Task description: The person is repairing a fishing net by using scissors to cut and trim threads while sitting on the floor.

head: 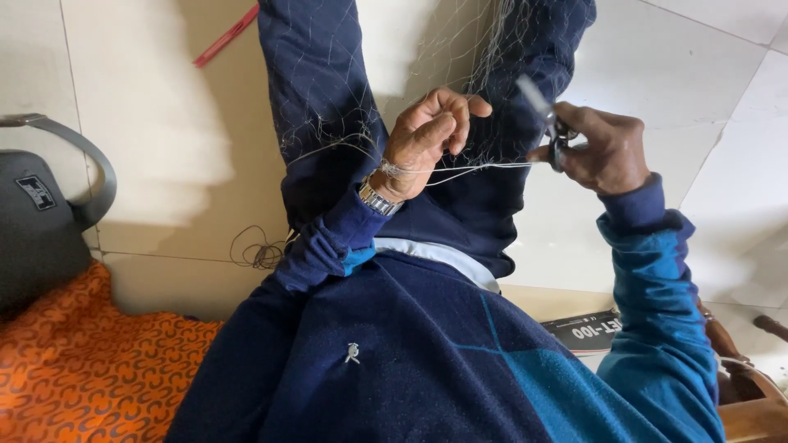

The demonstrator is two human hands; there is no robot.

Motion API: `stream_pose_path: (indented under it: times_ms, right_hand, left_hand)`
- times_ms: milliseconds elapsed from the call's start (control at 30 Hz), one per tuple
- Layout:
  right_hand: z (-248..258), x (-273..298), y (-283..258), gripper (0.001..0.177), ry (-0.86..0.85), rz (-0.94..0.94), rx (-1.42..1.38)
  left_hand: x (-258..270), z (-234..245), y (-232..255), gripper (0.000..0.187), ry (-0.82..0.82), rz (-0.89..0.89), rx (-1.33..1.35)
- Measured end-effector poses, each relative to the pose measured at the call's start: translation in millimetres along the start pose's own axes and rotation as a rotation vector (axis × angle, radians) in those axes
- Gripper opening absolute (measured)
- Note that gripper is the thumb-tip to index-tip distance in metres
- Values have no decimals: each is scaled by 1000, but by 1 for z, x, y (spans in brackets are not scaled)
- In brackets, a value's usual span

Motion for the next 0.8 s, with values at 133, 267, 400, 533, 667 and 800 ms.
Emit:
stream_pose_path:
  times_ms: [133, 267, 400, 533, 667, 800]
  right_hand:
    - [-7, -5, 17, 53, 155, -132, -396]
    - [-32, -19, 30, 39, 341, -347, -945]
    - [-67, -31, 20, 41, 292, -374, -1318]
    - [-71, -38, 32, 42, 288, -362, -1409]
    - [-74, -42, 33, 43, 240, -382, -1375]
    - [-69, -40, 43, 41, 309, -383, -1345]
  left_hand:
    - [-2, 3, -3, 20, 19, -13, -40]
    - [-3, 1, -19, 15, -31, 34, 95]
    - [3, 6, -35, 16, -19, 100, 320]
    - [6, 19, -46, 16, 34, 127, 329]
    - [3, 18, -41, 13, 62, 103, 372]
    - [0, 20, -39, 11, 45, 56, 309]
Point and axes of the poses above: each hand's wrist, its own x-axis away from the middle knuckle, its own z-axis out of the back of the hand, y = z × x, the point moved 10 cm from there along -x, towards the middle knuckle, and after that the axes turned 3 degrees about -x, right-handed, at the moved point
